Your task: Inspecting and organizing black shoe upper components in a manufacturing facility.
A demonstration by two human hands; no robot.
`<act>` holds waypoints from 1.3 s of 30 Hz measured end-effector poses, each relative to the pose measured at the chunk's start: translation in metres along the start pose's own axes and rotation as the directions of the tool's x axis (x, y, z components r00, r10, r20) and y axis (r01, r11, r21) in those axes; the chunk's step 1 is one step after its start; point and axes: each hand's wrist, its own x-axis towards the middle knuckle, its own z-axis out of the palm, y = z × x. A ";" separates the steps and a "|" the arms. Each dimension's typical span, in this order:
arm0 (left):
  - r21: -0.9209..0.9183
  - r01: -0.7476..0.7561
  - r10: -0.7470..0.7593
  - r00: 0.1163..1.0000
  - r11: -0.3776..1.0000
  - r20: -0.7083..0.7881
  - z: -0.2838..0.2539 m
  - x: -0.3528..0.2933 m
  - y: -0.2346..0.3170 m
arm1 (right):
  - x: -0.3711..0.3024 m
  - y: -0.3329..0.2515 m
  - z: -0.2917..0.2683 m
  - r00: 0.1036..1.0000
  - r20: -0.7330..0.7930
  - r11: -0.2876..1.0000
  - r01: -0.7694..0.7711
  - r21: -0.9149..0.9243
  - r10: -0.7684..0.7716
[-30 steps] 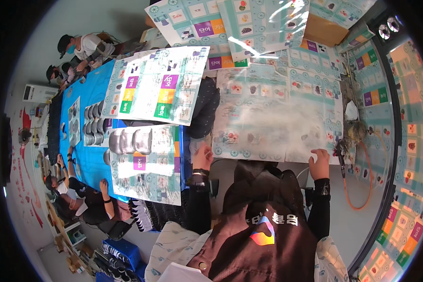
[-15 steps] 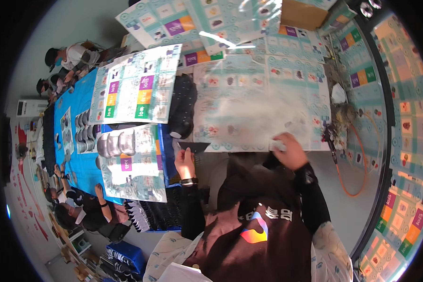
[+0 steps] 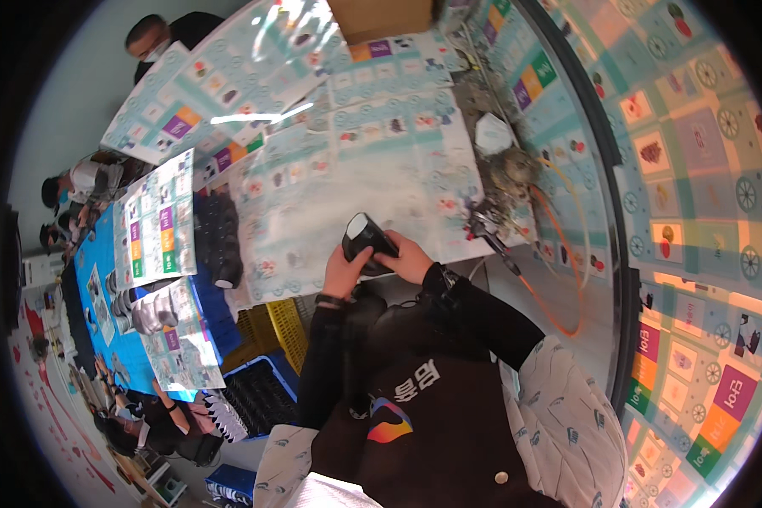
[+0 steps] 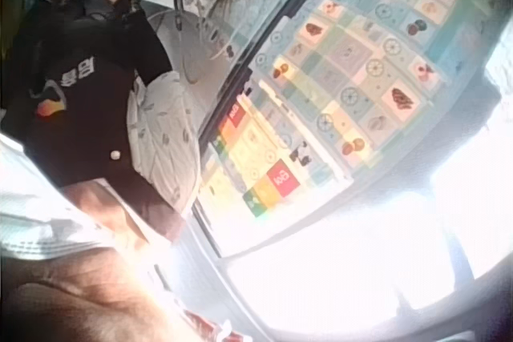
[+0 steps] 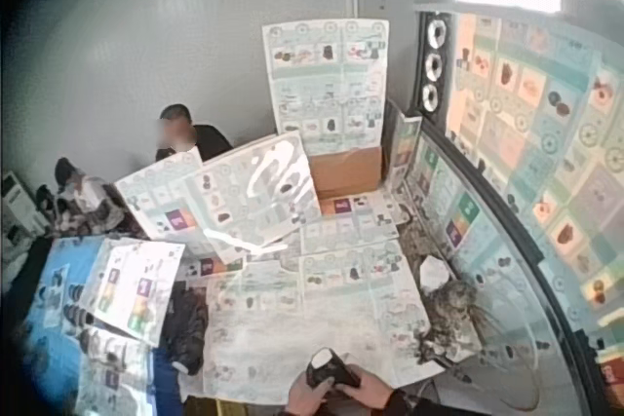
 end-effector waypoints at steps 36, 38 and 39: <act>-0.025 0.107 -0.100 0.975 0.994 0.198 0.120 0.104 -0.048 | -0.023 0.007 -0.154 0.971 -0.085 0.866 -0.238 -0.440 0.224; -0.011 0.105 -0.100 0.974 0.994 0.201 0.119 0.102 -0.048 | -0.022 -0.008 -0.151 0.952 -0.166 0.858 -0.303 -0.414 0.256; -0.014 0.103 -0.098 0.975 0.995 0.199 0.118 0.103 -0.050 | -0.022 -0.005 -0.150 0.953 -0.166 0.858 -0.301 -0.417 0.254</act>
